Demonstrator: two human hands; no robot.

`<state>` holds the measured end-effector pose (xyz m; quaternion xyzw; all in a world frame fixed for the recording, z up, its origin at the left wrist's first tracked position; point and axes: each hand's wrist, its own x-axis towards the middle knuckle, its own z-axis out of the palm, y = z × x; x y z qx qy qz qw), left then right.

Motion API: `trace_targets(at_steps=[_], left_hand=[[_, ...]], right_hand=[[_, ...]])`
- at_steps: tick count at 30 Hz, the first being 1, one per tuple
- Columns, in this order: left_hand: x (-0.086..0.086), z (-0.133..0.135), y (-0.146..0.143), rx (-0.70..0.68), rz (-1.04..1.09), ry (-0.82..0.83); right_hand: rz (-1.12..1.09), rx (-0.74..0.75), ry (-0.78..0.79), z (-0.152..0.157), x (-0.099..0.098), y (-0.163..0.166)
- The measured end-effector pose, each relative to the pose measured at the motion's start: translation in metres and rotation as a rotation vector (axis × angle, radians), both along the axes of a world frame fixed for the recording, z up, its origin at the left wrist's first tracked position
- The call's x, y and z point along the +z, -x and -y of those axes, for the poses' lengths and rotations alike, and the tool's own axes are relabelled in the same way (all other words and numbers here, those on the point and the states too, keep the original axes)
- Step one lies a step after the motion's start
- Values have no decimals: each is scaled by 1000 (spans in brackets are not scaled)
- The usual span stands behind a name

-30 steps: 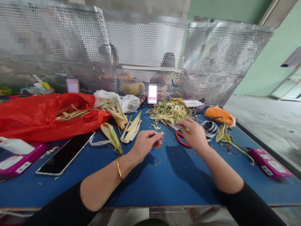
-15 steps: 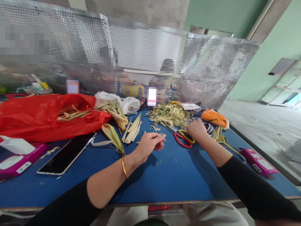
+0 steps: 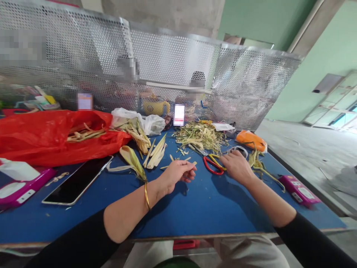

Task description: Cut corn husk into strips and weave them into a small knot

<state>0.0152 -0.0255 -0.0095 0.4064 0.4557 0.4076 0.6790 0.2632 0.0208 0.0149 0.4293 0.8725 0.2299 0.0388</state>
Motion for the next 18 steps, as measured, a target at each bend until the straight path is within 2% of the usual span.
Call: trace_targets(at_steps=[3, 6, 11, 18], left_hand=[[-3, 1, -3, -42, 9, 0], [-4, 1, -8, -89, 31, -5], [1, 5, -22, -118, 39, 0], [10, 2, -50, -150, -55, -47]], right_hand=[[-60, 164, -148, 26, -11, -4], [-186, 266, -220, 44, -22, -6], [-376, 327, -184, 62, -33, -4], [-360, 397, -157, 91, -36, 13]])
